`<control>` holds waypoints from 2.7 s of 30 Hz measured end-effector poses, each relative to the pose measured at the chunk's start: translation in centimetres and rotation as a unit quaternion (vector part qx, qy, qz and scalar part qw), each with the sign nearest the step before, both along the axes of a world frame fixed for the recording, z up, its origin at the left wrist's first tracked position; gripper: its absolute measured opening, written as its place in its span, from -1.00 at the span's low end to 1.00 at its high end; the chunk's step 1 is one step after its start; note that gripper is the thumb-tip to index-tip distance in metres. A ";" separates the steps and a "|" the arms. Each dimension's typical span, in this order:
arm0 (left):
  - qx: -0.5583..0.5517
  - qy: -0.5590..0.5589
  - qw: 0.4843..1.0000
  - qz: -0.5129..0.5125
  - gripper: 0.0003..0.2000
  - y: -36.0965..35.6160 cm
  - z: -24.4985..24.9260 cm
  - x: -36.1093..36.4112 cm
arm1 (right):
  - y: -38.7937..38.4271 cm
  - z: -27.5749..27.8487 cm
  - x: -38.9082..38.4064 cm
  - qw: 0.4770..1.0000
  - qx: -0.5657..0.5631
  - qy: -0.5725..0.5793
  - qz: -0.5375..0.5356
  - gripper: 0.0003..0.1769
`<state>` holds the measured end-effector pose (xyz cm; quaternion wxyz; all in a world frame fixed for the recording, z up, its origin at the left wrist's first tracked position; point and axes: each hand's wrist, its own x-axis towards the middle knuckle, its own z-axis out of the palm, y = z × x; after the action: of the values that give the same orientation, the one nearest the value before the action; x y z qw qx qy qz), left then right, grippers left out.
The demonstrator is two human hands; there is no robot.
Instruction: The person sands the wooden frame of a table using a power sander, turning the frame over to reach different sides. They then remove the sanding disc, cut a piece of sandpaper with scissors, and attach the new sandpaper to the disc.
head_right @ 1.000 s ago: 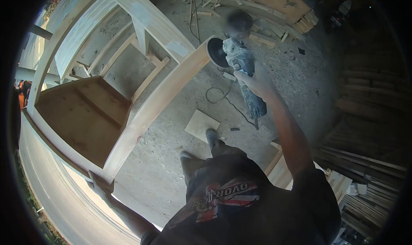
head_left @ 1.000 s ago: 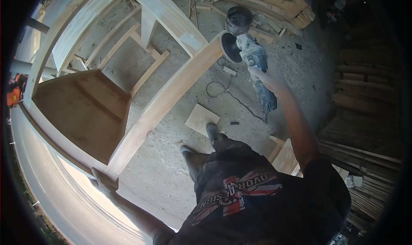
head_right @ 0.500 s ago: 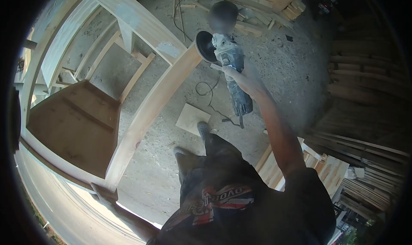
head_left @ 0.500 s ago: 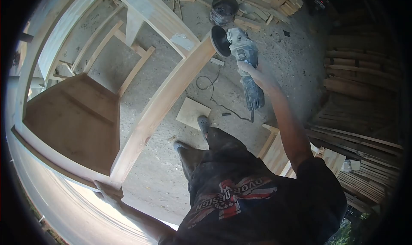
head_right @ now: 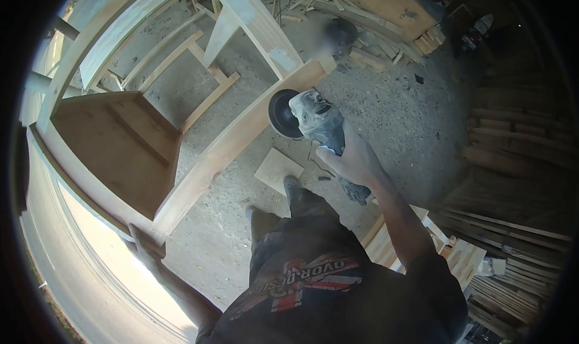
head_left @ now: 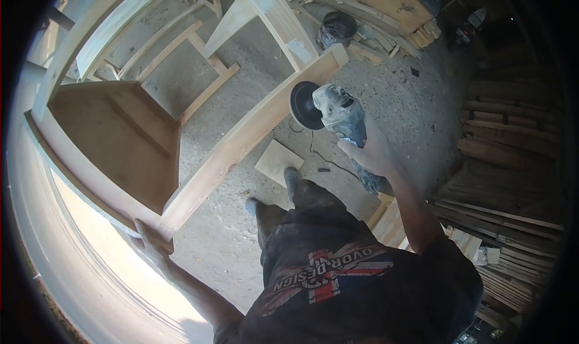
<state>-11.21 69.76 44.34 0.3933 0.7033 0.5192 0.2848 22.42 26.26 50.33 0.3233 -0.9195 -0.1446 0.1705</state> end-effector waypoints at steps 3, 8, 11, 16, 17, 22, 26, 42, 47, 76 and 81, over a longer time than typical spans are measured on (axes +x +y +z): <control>-0.151 -0.114 0.982 0.000 -0.32 4.4 -6.1 -4.4 | 7.1 2.6 -5.0 0.982 -0.114 0.013 0.149 -0.24; 0.038 -0.008 0.999 -0.005 -0.40 1.5 -3.2 -0.9 | 16.0 3.3 -11.6 0.948 -0.119 0.050 0.292 -0.23; 0.009 -0.023 1.000 -0.017 -0.41 1.2 -2.7 -0.8 | 19.0 4.0 -14.6 0.923 -0.128 -0.007 0.364 -0.25; 0.043 -0.055 0.996 -0.063 -0.47 1.1 -2.9 -0.9 | 22.3 5.2 -17.4 0.912 -0.184 0.001 0.368 -0.29; 0.030 -0.049 0.997 -0.056 -0.46 0.9 -2.9 -0.9 | 22.2 5.2 -17.5 0.910 -0.196 0.012 0.364 -0.31; 0.033 -0.065 0.995 -0.068 -0.50 0.8 -3.9 -1.2 | 19.2 5.4 -14.9 0.914 -0.243 0.009 0.325 -0.36; 0.025 -0.058 0.997 -0.036 -0.48 0.4 -4.6 -1.6 | 15.2 5.6 -10.1 0.941 -0.235 0.013 0.245 -0.40; -0.098 0.094 0.984 0.113 -0.30 -3.3 -0.4 0.9 | -2.3 2.7 12.4 0.957 -0.279 -0.011 0.082 -0.29; -0.098 0.044 0.980 0.165 -0.21 -2.7 -2.2 -0.2 | -5.0 2.0 16.3 0.959 -0.277 -0.046 0.028 -0.27; 0.010 0.056 0.997 0.043 -0.16 0.5 -6.5 -6.0 | -9.7 -8.5 5.8 0.959 0.172 0.142 -0.177 -0.32; 0.011 0.051 0.997 0.049 -0.12 1.9 -7.4 -6.6 | -8.9 -9.4 0.0 0.958 0.228 0.036 -0.172 -0.37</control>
<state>-17.77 71.68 36.98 0.3446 0.6949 0.5691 0.2729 22.41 17.41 40.96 0.5536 -0.8257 -0.0076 0.1081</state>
